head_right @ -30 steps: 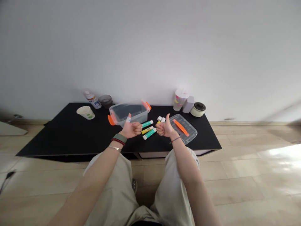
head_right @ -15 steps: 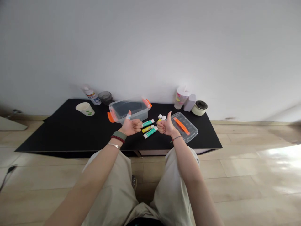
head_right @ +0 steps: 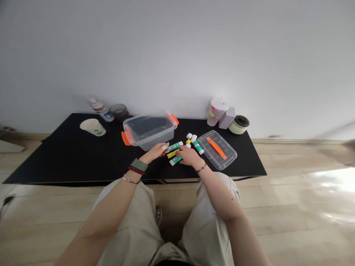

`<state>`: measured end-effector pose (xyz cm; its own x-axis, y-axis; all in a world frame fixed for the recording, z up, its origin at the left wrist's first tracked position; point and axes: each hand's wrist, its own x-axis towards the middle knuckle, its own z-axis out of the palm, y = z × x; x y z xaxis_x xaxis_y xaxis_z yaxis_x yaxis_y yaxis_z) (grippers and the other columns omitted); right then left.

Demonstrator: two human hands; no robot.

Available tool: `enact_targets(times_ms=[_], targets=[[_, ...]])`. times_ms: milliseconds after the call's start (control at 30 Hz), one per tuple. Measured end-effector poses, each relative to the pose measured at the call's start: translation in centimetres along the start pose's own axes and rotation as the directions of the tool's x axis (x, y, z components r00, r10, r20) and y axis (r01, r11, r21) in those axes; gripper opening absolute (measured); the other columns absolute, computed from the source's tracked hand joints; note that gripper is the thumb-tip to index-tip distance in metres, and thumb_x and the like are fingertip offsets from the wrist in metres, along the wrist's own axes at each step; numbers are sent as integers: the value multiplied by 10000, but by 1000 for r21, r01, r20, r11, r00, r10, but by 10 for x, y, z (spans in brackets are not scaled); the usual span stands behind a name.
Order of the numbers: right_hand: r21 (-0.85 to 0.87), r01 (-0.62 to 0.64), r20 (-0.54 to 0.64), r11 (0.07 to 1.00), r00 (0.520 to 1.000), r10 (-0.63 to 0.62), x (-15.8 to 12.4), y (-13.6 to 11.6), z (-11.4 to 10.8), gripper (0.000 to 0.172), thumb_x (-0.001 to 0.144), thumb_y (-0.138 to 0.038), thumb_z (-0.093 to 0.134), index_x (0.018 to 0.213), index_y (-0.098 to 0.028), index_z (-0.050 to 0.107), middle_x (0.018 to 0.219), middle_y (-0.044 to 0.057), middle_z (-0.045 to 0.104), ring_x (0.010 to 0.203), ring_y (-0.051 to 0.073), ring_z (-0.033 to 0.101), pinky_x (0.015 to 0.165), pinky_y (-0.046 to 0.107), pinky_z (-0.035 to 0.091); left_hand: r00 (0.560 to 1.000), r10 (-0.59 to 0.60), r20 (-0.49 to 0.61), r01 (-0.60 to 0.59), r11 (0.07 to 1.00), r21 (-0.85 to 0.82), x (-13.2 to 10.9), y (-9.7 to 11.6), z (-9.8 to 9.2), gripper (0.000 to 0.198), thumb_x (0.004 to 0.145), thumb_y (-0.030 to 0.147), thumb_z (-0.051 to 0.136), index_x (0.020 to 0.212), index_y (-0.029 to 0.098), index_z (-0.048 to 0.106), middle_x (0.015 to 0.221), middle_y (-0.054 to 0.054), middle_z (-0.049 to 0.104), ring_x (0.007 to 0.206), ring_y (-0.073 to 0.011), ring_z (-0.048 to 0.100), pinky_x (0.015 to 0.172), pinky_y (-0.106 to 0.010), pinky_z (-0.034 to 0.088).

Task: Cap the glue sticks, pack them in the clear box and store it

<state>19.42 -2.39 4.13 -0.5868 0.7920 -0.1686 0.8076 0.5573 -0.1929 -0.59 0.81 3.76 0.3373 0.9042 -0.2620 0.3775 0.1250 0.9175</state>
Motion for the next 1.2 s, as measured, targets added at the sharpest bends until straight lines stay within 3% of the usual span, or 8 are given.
enact_targets(times_ms=[167, 333, 533, 633, 733, 833, 1033, 1200], targets=[[-148, -4, 4, 989, 1000, 5, 3, -15, 5, 244, 923, -110, 553, 1126, -171, 675, 1143, 119, 610, 1077, 230, 578, 831, 297, 483, 994, -43, 105, 36, 997, 68, -1, -16, 7, 415, 828, 592, 577, 717, 193, 601, 610, -6, 587, 576, -157, 532, 577, -260, 394], [-155, 11, -1, 988, 1000, -11, 0, -23, 6, 208, 938, -139, 569, 1126, -134, 658, 1106, 122, 645, 1090, 239, 597, 833, 300, 497, 986, -156, 61, 141, 970, 199, -5, -12, 5, 317, 820, 525, 628, 762, 214, 649, 557, -10, 598, 534, -174, 550, 519, -257, 349], [9, 87, -229, 996, 970, -83, -14, -26, -5, 232, 949, -139, 551, 1166, -156, 634, 1101, 114, 667, 1057, 221, 615, 896, 329, 483, 907, -244, 344, 301, 946, -121, -12, 3, 16, 589, 811, 743, 518, 717, 171, 617, 633, -52, 646, 593, -165, 612, 508, -230, 416], [192, 88, -331, 977, 943, -20, -17, -21, -15, 236, 964, -175, 526, 1173, -170, 636, 1120, 107, 686, 1050, 211, 627, 900, 317, 479, 939, -199, 281, 279, 918, -282, -16, 14, 19, 629, 799, 787, 502, 738, 165, 572, 611, -8, 582, 545, -124, 564, 507, -221, 426], [350, -111, -363, 930, 899, 244, -17, -7, -23, 317, 973, -260, 531, 1276, -184, 587, 1121, 91, 704, 994, 202, 649, 876, 307, 481, 975, -155, 160, 206, 903, -377, -18, 17, 19, 562, 799, 741, 573, 845, 182, 542, 611, 39, 533, 489, -79, 490, 484, -200, 386], [283, -420, -272, 863, 827, 492, -14, 12, -25, 287, 965, -273, 538, 1223, -175, 615, 1091, 110, 706, 1008, 244, 647, 821, 316, 477, 985, -122, 119, 159, 905, -395, -17, 14, 19, 510, 810, 680, 625, 892, 186, 523, 647, 31, 560, 516, -79, 520, 507, -205, 391], [67, -515, -108, 854, 848, 520, 0, 11, -14, 274, 950, -308, 560, 1181, -167, 602, 1148, 163, 675, 1055, 286, 647, 776, 311, 487, 978, -95, 183, 149, 939, -310, -20, 8, 26, 457, 755, 518, 765, 947, 186, 517, 815, -16, 675, 720, -126, 640, 642, -242, 469], [121, -597, -61, 793, 793, 606, 3, 3, -14, 265, 904, -184, 562, 1164, -129, 568, 1082, 190, 689, 961, 269, 669, 756, 309, 481, 969, -44, 243, 120, 943, -310, -26, 11, 26, 437, 765, 511, 750, 942, 185, 518, 793, 1, 642, 681, -112, 614, 636, -249, 471]])
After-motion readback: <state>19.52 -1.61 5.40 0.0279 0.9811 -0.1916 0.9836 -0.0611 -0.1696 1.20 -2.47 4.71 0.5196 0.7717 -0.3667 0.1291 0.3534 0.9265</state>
